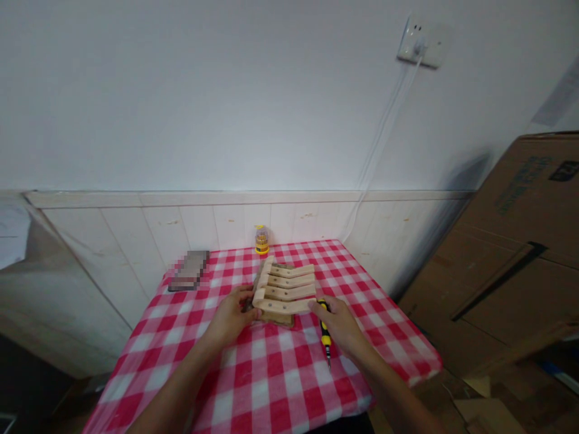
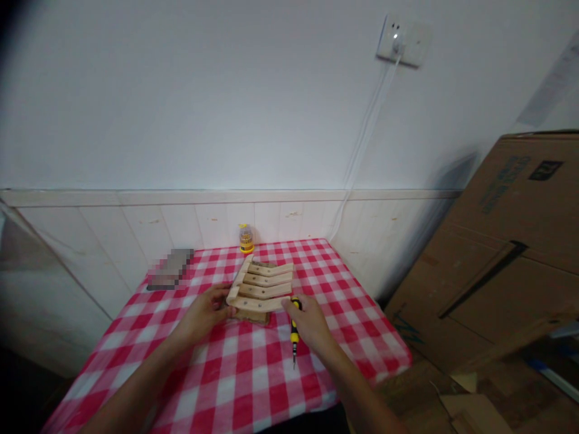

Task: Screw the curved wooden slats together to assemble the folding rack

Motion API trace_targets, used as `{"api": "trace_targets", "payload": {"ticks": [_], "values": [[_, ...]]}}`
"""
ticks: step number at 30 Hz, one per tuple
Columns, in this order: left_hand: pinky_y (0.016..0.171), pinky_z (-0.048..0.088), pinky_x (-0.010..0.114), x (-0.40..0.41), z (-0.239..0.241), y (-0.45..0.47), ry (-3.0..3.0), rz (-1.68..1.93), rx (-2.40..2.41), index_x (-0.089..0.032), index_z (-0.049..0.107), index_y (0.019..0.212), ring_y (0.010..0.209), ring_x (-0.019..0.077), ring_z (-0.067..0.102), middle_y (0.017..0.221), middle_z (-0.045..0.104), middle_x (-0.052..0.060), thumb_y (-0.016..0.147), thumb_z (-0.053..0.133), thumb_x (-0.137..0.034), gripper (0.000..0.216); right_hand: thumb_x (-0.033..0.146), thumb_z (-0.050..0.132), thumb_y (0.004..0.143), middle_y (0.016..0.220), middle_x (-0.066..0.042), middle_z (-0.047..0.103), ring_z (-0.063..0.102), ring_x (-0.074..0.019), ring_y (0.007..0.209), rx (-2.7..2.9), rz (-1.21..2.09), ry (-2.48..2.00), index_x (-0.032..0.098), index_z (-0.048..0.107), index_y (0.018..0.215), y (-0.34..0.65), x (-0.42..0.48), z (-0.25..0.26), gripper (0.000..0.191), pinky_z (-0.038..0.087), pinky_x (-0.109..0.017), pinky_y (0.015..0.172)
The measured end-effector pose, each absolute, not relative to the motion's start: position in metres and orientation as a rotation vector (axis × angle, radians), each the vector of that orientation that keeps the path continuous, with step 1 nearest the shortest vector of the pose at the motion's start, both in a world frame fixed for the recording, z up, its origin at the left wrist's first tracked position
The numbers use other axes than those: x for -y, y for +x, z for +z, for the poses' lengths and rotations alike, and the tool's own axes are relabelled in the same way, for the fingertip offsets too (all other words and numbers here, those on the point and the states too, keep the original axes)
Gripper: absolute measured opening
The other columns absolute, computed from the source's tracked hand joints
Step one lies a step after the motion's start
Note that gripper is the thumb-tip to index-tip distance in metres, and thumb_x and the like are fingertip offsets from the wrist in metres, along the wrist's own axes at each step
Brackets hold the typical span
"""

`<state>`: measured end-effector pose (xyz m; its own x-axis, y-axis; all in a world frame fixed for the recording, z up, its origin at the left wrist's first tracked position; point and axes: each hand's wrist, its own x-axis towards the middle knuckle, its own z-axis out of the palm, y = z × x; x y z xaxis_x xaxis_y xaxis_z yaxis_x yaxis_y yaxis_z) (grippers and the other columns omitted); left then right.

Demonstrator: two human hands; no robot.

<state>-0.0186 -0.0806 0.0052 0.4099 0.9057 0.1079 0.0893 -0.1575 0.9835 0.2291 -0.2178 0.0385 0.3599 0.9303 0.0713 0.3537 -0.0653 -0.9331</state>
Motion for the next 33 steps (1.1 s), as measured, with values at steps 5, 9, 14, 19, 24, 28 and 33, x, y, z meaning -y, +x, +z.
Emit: {"api": "trace_targets", "payload": {"ticks": [5, 9, 14, 19, 24, 28, 33], "values": [[0.092, 0.054, 0.044, 0.081, 0.000, -0.018, 1.537, 0.919, -0.890, -0.020, 0.081, 0.096, 0.102, 0.0338, 0.071, 0.112, 0.077, 0.014, 0.059, 0.087, -0.028, 0.039, 0.050, 0.067, 0.088, 0.058, 0.004, 0.054, 0.046, -0.0147, 0.056, 1.171, 0.709, -1.656, 0.022, 0.061, 0.065, 0.232, 0.218, 0.040, 0.037, 0.034, -0.026, 0.054], [0.089, 0.055, 0.042, 0.082, -0.001, -0.017, 1.509, 0.907, -0.875, -0.020, 0.077, 0.096, 0.097, 0.0313, 0.073, 0.103, 0.079, 0.012, 0.060, 0.088, -0.033, 0.039, 0.051, 0.066, 0.088, 0.058, 0.004, 0.053, 0.045, -0.0143, 0.056, 1.184, 0.700, -1.648, 0.022, 0.059, 0.064, 0.230, 0.217, 0.039, 0.038, 0.033, -0.026, 0.053], [0.086, 0.056, 0.042, 0.081, 0.000, -0.018, 1.514, 0.885, -0.867, -0.019, 0.076, 0.096, 0.096, 0.0312, 0.073, 0.102, 0.079, 0.012, 0.060, 0.089, -0.037, 0.043, 0.056, 0.068, 0.085, 0.056, 0.004, 0.051, 0.045, -0.0141, 0.053, 1.170, 0.600, -1.694, 0.022, 0.057, 0.061, 0.233, 0.220, 0.049, 0.043, 0.032, -0.025, 0.050], [0.087, 0.057, 0.043, 0.078, -0.003, -0.019, 1.521, 0.881, -0.874, -0.018, 0.075, 0.101, 0.096, 0.0306, 0.073, 0.103, 0.079, 0.011, 0.062, 0.090, -0.046, 0.050, 0.064, 0.067, 0.089, 0.061, 0.004, 0.058, 0.051, -0.0145, 0.050, 1.006, 0.443, -1.539, 0.019, 0.069, 0.090, 0.237, 0.229, 0.081, 0.044, 0.040, -0.026, 0.045], [0.088, 0.057, 0.046, 0.077, -0.004, -0.018, 1.543, 0.880, -0.865, -0.018, 0.074, 0.100, 0.097, 0.0315, 0.073, 0.105, 0.078, 0.012, 0.065, 0.088, -0.055, 0.052, 0.053, 0.066, 0.093, 0.075, 0.004, 0.063, 0.061, -0.0143, 0.050, 1.095, 0.588, -1.318, 0.022, 0.060, 0.116, 0.220, 0.210, 0.092, 0.039, 0.052, -0.028, 0.048], [0.087, 0.057, 0.045, 0.076, -0.004, -0.018, 1.575, 0.876, -0.840, -0.018, 0.075, 0.099, 0.096, 0.0313, 0.072, 0.105, 0.077, 0.012, 0.068, 0.086, -0.054, 0.049, 0.028, 0.060, 0.095, 0.097, -0.004, 0.069, 0.072, -0.0185, 0.072, 1.315, 0.547, -1.361, 0.024, 0.057, 0.127, 0.201, 0.187, 0.081, 0.033, 0.062, -0.035, 0.067], [0.088, 0.057, 0.044, 0.074, -0.005, -0.018, 1.604, 0.887, -0.838, -0.017, 0.077, 0.098, 0.098, 0.0310, 0.071, 0.107, 0.076, 0.012, 0.069, 0.085, -0.052, 0.046, 0.016, 0.055, 0.097, 0.119, -0.010, 0.071, 0.071, -0.0249, 0.107, 1.572, 0.353, -1.356, 0.026, 0.055, 0.136, 0.187, 0.177, 0.075, 0.040, 0.060, -0.044, 0.092]]}}
